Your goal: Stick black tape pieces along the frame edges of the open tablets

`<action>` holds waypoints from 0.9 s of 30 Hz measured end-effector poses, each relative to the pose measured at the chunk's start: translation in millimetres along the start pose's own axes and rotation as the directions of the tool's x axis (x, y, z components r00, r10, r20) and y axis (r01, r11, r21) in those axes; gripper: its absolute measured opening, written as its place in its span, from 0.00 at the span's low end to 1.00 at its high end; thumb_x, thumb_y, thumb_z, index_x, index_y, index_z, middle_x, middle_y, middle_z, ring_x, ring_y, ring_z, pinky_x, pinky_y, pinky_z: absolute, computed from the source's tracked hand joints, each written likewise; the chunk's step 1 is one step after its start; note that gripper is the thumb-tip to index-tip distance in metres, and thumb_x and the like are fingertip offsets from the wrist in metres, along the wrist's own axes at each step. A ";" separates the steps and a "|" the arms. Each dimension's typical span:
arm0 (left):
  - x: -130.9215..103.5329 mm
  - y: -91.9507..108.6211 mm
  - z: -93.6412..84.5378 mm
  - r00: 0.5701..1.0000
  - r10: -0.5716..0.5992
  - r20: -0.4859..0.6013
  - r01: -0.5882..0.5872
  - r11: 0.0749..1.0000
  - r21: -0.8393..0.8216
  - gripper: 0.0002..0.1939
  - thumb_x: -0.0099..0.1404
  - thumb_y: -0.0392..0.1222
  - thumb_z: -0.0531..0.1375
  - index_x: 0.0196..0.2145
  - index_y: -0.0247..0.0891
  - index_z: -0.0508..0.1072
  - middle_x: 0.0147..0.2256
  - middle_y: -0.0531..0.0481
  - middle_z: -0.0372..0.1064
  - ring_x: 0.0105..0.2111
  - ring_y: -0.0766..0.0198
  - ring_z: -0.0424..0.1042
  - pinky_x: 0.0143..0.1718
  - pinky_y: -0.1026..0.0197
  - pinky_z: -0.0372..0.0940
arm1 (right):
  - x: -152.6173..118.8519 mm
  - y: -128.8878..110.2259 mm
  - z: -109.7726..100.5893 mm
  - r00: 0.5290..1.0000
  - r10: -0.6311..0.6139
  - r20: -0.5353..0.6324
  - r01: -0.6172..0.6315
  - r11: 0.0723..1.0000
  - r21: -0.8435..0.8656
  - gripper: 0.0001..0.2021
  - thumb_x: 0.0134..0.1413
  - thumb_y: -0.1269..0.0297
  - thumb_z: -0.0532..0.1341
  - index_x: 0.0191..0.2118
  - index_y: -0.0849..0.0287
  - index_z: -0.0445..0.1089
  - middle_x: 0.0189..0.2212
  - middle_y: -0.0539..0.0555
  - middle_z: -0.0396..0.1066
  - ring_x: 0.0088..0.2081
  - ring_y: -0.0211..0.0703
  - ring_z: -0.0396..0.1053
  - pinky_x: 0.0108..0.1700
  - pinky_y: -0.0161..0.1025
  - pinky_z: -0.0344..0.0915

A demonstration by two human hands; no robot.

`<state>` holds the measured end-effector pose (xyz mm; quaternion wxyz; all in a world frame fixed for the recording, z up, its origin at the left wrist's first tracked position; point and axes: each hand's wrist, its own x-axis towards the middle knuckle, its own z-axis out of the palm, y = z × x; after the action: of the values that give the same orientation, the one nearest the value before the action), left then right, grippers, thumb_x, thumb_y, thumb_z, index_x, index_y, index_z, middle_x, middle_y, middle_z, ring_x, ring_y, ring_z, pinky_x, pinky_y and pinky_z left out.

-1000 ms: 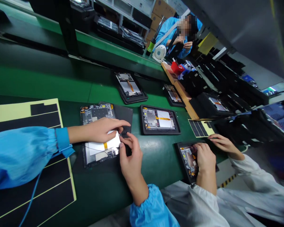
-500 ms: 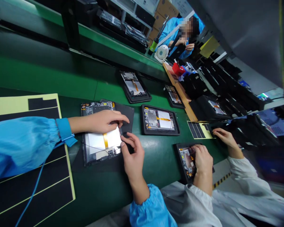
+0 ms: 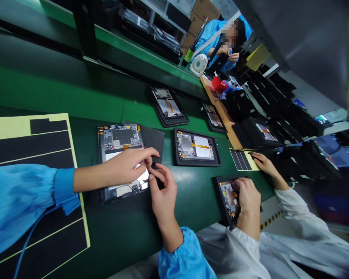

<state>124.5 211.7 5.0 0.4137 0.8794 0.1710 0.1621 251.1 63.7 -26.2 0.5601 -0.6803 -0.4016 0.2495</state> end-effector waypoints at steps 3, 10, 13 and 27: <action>7.8 -9.1 -2.3 0.996 -0.028 0.082 0.027 1.000 0.009 0.29 0.61 0.31 0.51 0.61 0.39 0.66 0.45 0.49 0.79 0.45 0.58 0.78 0.47 0.60 0.67 | -1.0 -0.2 0.0 1.000 -0.017 -0.010 0.016 0.999 -0.031 0.13 0.64 0.64 0.65 0.53 0.56 0.73 0.45 0.58 0.86 0.51 0.54 0.84 0.58 0.51 0.77; 28.5 -24.5 -21.6 0.976 0.101 0.195 -0.131 0.980 0.148 0.25 0.64 0.31 0.51 0.57 0.37 0.70 0.44 0.47 0.79 0.42 0.57 0.78 0.44 0.60 0.65 | -2.6 0.7 -0.4 0.998 -0.054 -0.015 0.053 0.995 -0.080 0.15 0.64 0.63 0.67 0.54 0.55 0.72 0.46 0.57 0.86 0.52 0.53 0.84 0.59 0.51 0.76; 35.6 -27.5 -29.5 0.971 0.108 0.211 -0.143 0.978 0.154 0.23 0.64 0.31 0.51 0.55 0.37 0.71 0.43 0.48 0.79 0.41 0.58 0.78 0.43 0.62 0.65 | -2.0 1.0 -0.6 0.998 -0.066 -0.014 0.064 0.993 -0.098 0.16 0.63 0.64 0.67 0.55 0.55 0.71 0.45 0.57 0.86 0.52 0.54 0.84 0.59 0.52 0.75; 37.3 -40.1 -32.0 0.978 0.136 0.155 -0.158 0.977 0.141 0.21 0.63 0.32 0.52 0.51 0.38 0.72 0.41 0.49 0.78 0.40 0.58 0.77 0.42 0.61 0.64 | 2.5 0.0 -4.3 0.999 0.038 0.010 -0.038 0.999 -0.015 0.13 0.62 0.61 0.67 0.51 0.56 0.76 0.46 0.58 0.86 0.51 0.54 0.84 0.61 0.53 0.74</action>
<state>137.3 273.4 -1.7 0.3432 0.9282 0.0869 0.1144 255.9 63.4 -24.9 0.5479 -0.6907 -0.3934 0.2607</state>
